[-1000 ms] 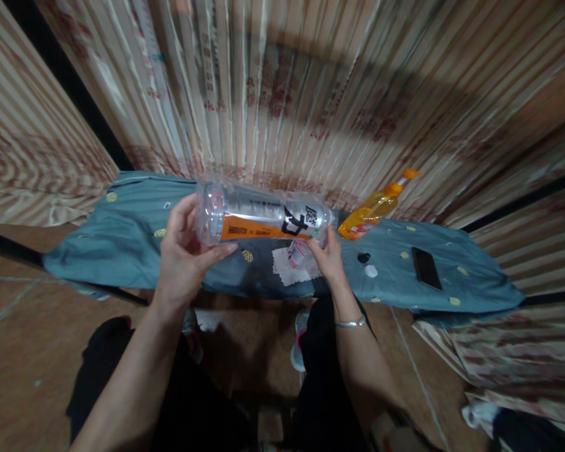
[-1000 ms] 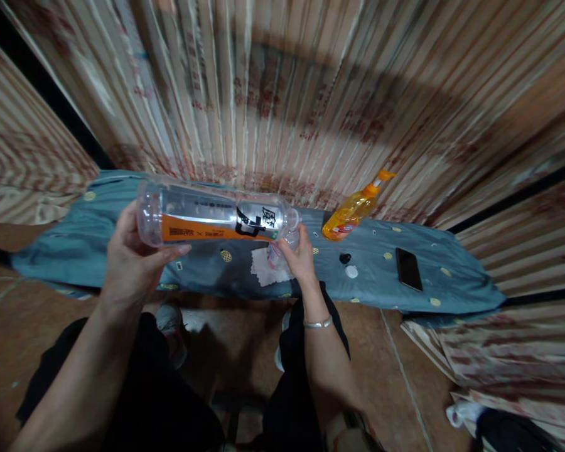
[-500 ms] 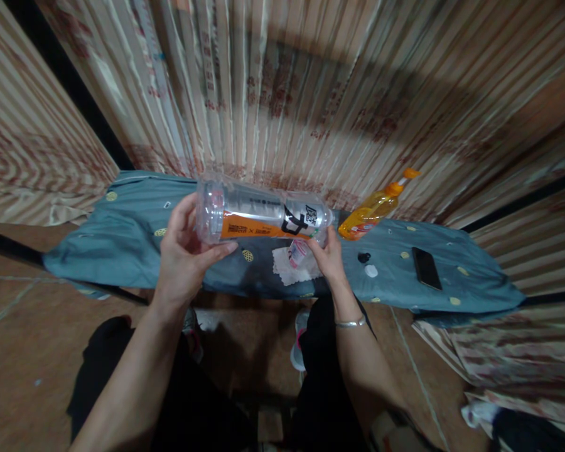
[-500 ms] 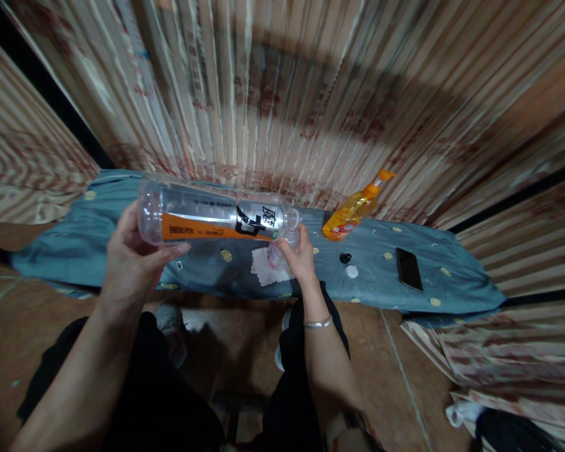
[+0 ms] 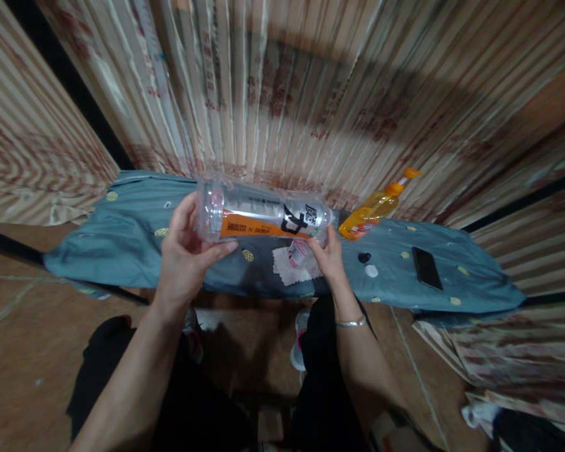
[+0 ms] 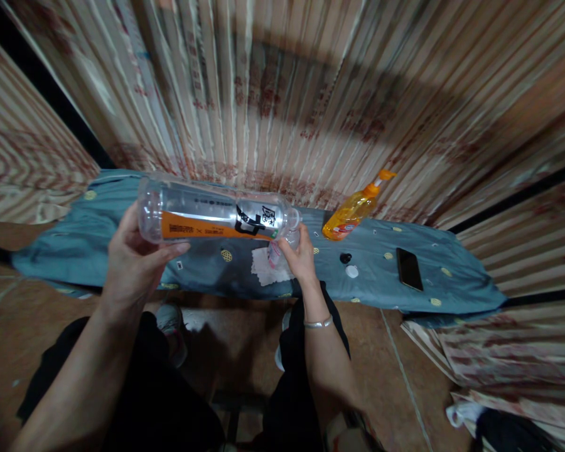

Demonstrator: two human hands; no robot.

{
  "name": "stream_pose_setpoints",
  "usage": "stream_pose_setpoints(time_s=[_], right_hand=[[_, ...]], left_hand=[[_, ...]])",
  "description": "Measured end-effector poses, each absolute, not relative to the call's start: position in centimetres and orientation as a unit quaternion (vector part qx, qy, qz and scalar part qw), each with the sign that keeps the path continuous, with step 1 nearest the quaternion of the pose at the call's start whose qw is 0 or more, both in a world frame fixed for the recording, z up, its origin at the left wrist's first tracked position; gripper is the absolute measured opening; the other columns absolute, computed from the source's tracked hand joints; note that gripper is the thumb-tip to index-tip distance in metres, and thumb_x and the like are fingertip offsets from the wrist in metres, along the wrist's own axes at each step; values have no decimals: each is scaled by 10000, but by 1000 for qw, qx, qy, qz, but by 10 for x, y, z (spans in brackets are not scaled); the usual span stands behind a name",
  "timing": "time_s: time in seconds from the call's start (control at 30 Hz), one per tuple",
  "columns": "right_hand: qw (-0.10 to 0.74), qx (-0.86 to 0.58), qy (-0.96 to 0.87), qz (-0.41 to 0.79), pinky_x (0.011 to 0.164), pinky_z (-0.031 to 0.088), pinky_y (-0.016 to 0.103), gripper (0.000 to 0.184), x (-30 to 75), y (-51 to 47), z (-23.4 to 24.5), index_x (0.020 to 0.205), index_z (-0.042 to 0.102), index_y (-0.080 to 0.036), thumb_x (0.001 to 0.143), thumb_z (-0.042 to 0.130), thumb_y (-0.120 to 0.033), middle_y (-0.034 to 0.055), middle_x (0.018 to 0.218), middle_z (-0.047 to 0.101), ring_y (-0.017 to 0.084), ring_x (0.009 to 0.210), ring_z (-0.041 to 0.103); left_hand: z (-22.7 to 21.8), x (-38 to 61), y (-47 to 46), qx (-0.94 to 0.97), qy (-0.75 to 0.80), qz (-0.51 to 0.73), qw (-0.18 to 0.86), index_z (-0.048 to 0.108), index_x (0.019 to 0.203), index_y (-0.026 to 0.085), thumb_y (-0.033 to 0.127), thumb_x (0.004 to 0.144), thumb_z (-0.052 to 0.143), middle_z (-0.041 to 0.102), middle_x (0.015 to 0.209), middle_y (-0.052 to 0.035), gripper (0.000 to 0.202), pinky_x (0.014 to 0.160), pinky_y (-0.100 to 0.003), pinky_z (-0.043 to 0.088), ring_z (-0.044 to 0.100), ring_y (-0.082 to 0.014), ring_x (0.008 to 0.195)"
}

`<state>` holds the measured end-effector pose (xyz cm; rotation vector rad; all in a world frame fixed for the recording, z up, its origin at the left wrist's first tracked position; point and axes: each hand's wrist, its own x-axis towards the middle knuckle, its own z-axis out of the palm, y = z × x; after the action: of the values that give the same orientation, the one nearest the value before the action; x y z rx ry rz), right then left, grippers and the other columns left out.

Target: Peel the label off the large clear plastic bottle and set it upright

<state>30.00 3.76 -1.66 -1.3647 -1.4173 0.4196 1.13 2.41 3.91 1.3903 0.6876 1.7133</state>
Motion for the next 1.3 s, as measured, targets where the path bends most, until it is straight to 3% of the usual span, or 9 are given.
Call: stream_pose_setpoints(time_s=[0.57, 1.03, 1.17, 1.3], right_hand=[[537, -570, -595, 180, 944, 504, 423, 451, 301, 38, -18, 1187, 588, -194, 787, 663, -389, 74, 1064, 709, 265, 1006, 647], [539, -563, -597, 189, 899, 508, 391, 441, 300, 37, -17, 1176, 591, -186, 804, 665, -411, 78, 1066, 707, 250, 953, 647], [537, -566, -597, 184, 898, 503, 401, 438, 301, 38, -18, 1173, 590, -196, 807, 669, -423, 73, 1042, 708, 255, 945, 644], [538, -567, -598, 179, 883, 505, 395, 425, 301, 38, -18, 1153, 591, -198, 808, 670, -434, 68, 1040, 709, 247, 925, 646]], left_hand=[[40, 13, 23, 559, 290, 672, 389, 580, 1364, 335, 307, 599, 957, 565, 1477, -45, 853, 1098, -527, 534, 466, -375, 1427], [46, 17, 21, 524, 278, 686, 420, 599, 1333, 293, 242, 592, 961, 616, 1404, -2, 826, 1115, -455, 515, 528, -300, 1373], [45, 17, 22, 526, 270, 686, 424, 598, 1332, 309, 226, 611, 953, 629, 1389, 2, 808, 1060, -448, 556, 571, -286, 1322], [44, 16, 23, 520, 267, 691, 424, 617, 1310, 306, 204, 583, 963, 668, 1330, -9, 811, 952, -371, 609, 652, -251, 1207]])
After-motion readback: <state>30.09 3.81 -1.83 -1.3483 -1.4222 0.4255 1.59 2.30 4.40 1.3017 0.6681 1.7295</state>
